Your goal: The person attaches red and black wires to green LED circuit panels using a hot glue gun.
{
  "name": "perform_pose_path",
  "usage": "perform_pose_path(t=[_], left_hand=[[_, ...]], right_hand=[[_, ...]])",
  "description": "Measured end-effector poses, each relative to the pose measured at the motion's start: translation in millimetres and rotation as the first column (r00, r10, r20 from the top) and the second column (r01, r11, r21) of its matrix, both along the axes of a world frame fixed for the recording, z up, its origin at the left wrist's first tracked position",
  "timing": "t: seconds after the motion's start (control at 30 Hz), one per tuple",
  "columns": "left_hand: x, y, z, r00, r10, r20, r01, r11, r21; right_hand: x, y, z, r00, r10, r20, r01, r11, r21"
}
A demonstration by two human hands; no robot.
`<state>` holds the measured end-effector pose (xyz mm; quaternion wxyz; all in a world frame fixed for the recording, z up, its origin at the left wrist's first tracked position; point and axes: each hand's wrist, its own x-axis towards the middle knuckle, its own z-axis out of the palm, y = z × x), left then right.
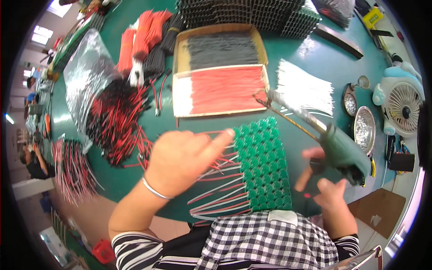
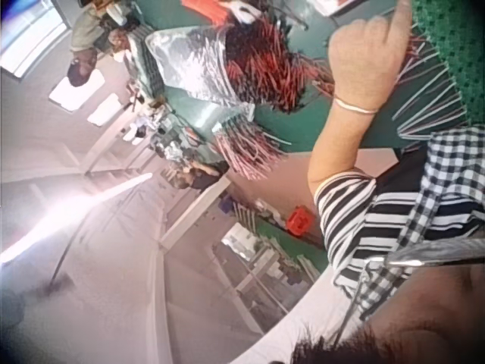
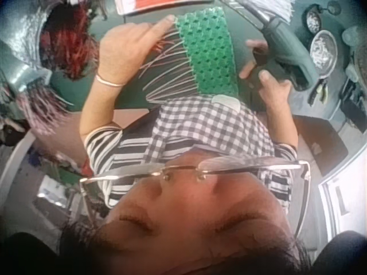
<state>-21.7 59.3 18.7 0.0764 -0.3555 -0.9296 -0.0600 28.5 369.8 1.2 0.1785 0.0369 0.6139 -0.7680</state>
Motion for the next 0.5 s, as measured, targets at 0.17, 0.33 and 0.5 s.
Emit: perform_pose_path(t=[0.17, 0.33, 0.5], left_hand=[[-1.0, 16.0, -30.7, 0.998, -0.015, -0.056, 0.026, 0.983, 0.182], [-7.9, 20.0, -40.8, 0.996, 0.001, -0.094, 0.022, 0.969, 0.245], [-9.1, 17.6, -43.0, 0.994, 0.004, -0.112, 0.027, 0.962, 0.273]], right_hand=[[-8.1, 55.6, 35.3, 0.887, 0.341, -0.311, -0.125, 0.826, 0.549], [-1.1, 44.5, 34.2, 0.930, 0.266, -0.252, -0.119, 0.869, 0.480], [12.6, 26.1, 9.6, 0.983, 0.164, 0.085, -0.181, 0.943, 0.278]])
